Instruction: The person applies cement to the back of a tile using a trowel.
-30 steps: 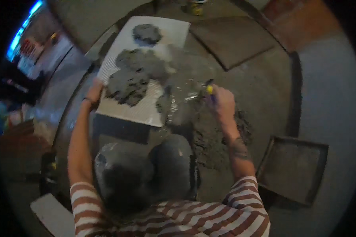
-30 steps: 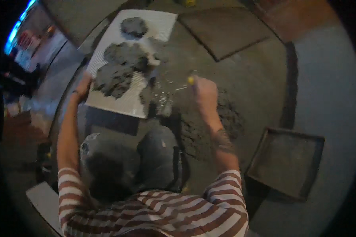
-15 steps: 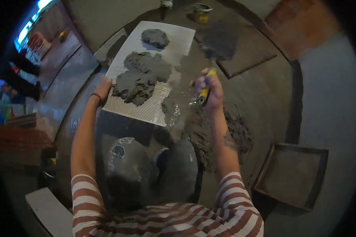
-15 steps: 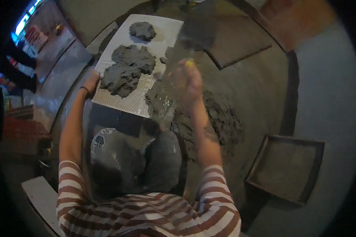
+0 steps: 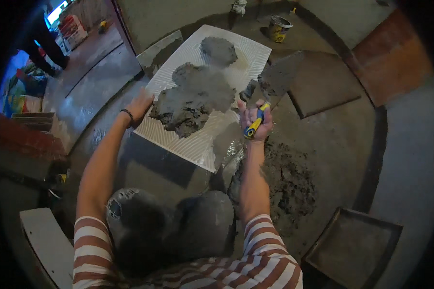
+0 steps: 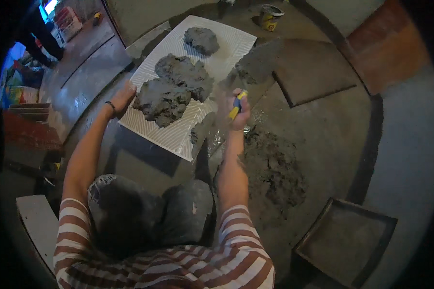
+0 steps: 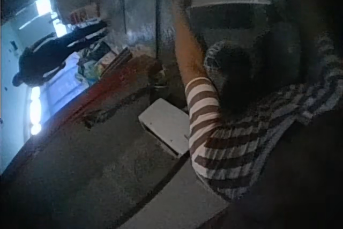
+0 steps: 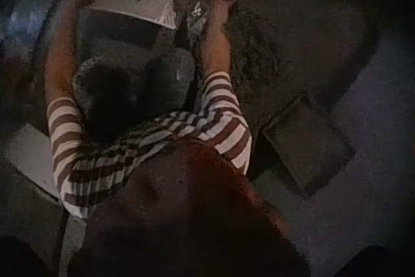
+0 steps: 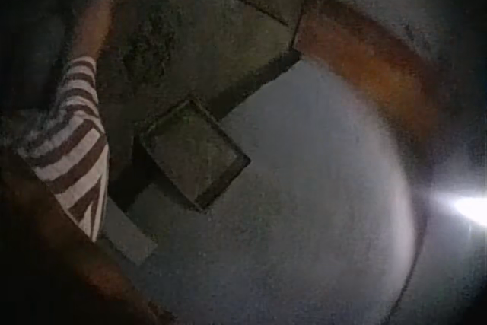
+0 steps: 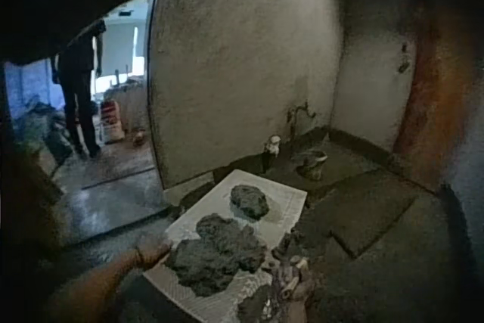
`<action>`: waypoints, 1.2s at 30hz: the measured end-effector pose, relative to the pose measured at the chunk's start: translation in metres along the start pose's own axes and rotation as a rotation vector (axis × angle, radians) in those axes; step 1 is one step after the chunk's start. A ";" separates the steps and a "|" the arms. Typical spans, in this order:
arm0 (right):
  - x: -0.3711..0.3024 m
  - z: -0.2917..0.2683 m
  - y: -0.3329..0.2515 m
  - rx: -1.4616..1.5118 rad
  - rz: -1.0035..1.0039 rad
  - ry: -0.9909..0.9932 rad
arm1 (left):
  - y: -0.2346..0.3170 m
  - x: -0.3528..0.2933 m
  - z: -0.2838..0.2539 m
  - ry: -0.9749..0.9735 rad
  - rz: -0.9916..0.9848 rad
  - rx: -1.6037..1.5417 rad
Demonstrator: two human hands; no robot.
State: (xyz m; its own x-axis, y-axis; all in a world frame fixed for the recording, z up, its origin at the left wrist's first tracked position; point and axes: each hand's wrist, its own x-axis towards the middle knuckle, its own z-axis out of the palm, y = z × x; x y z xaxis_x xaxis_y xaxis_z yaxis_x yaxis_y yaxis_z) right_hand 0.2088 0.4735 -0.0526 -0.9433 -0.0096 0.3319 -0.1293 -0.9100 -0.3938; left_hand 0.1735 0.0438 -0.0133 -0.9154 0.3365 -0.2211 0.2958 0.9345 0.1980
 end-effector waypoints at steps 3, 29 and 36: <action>-0.012 -0.007 -0.009 -0.339 -0.024 0.064 | 0.024 0.000 -0.017 -0.092 -0.086 0.003; 0.159 0.146 -0.038 -2.157 0.883 -0.152 | 0.027 -0.006 -0.031 -0.030 -0.362 -0.612; 0.136 0.264 -0.063 -2.019 1.124 -0.050 | 0.057 -0.051 -0.092 0.065 -0.790 -0.418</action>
State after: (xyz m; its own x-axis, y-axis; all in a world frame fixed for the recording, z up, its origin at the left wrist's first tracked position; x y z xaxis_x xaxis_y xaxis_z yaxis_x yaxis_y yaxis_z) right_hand 0.1698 0.4203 0.2435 -0.8322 -0.0728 -0.5496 0.1934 0.8910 -0.4109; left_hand 0.2118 0.0690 0.0967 -0.8271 -0.4066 -0.3880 -0.5396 0.7677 0.3457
